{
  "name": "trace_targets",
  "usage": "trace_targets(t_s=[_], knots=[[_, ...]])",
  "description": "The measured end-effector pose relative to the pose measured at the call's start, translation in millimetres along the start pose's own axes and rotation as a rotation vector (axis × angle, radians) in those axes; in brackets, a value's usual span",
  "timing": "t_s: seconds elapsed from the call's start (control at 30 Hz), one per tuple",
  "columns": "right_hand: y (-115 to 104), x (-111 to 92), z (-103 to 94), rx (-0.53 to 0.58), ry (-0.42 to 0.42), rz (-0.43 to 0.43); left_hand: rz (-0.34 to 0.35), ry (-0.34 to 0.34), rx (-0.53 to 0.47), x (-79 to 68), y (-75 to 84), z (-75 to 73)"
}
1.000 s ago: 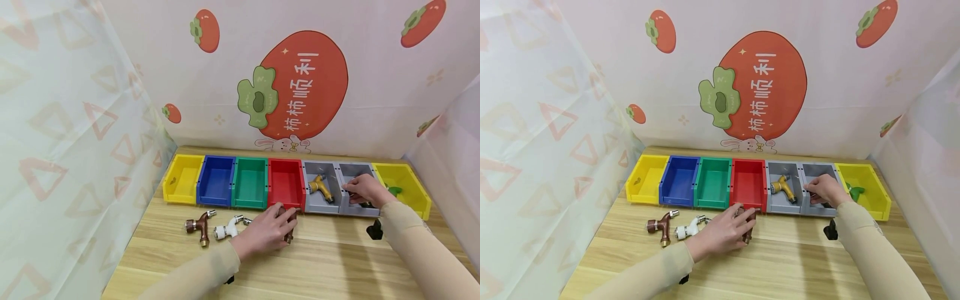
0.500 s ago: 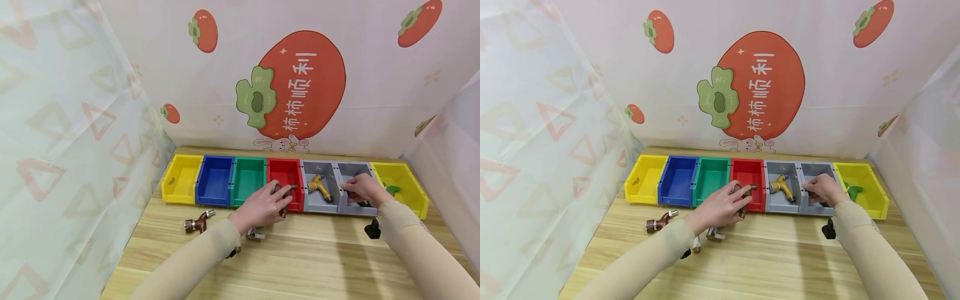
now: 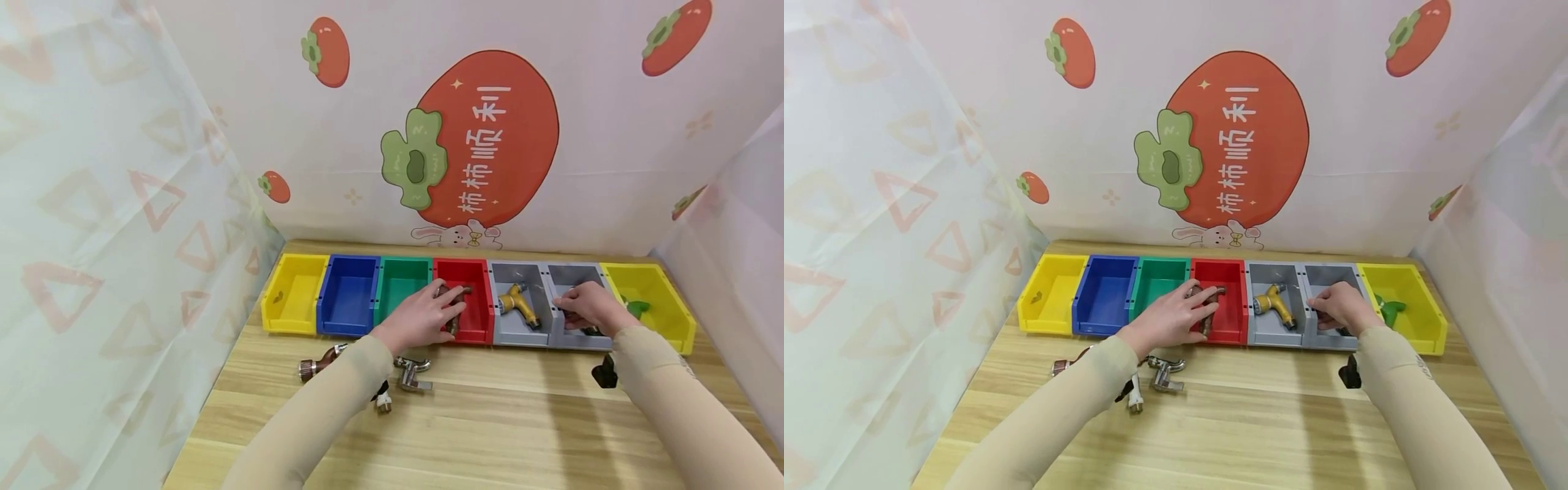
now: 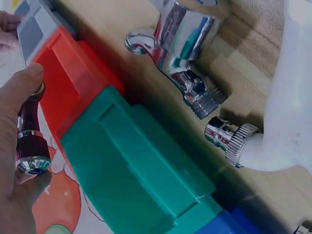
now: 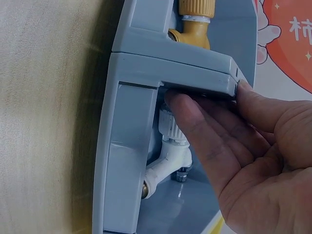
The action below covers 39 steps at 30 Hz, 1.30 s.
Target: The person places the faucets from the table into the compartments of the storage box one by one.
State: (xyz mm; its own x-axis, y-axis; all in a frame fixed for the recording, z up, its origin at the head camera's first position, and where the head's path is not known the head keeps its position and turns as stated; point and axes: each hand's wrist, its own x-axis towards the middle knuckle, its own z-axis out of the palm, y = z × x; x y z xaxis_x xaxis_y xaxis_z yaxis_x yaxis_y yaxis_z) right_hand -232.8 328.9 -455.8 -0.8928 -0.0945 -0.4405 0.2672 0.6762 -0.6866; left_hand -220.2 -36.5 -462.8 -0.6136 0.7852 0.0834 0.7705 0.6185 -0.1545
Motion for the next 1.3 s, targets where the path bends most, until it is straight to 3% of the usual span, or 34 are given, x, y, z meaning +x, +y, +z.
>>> trace_targets(t_s=[0.33,0.6,1.07,1.3], knots=[[-1,-1,-0.2,-0.013,0.003,-0.002,-0.008,-0.039,-0.02,7.7,-3.0,9.0],[-2,-2,0.3,-0.014,0.008,-0.003,-0.071,-0.047,-0.081,18.7,-2.7,12.7],[0,0,-0.5,-0.017,0.002,-0.005,-0.093,-0.024,-0.048,30.0,2.7,20.8],[-1,-1,0.1,-0.016,-0.002,0.014,-0.134,-0.099,-0.077,30.9,4.9,24.5]])
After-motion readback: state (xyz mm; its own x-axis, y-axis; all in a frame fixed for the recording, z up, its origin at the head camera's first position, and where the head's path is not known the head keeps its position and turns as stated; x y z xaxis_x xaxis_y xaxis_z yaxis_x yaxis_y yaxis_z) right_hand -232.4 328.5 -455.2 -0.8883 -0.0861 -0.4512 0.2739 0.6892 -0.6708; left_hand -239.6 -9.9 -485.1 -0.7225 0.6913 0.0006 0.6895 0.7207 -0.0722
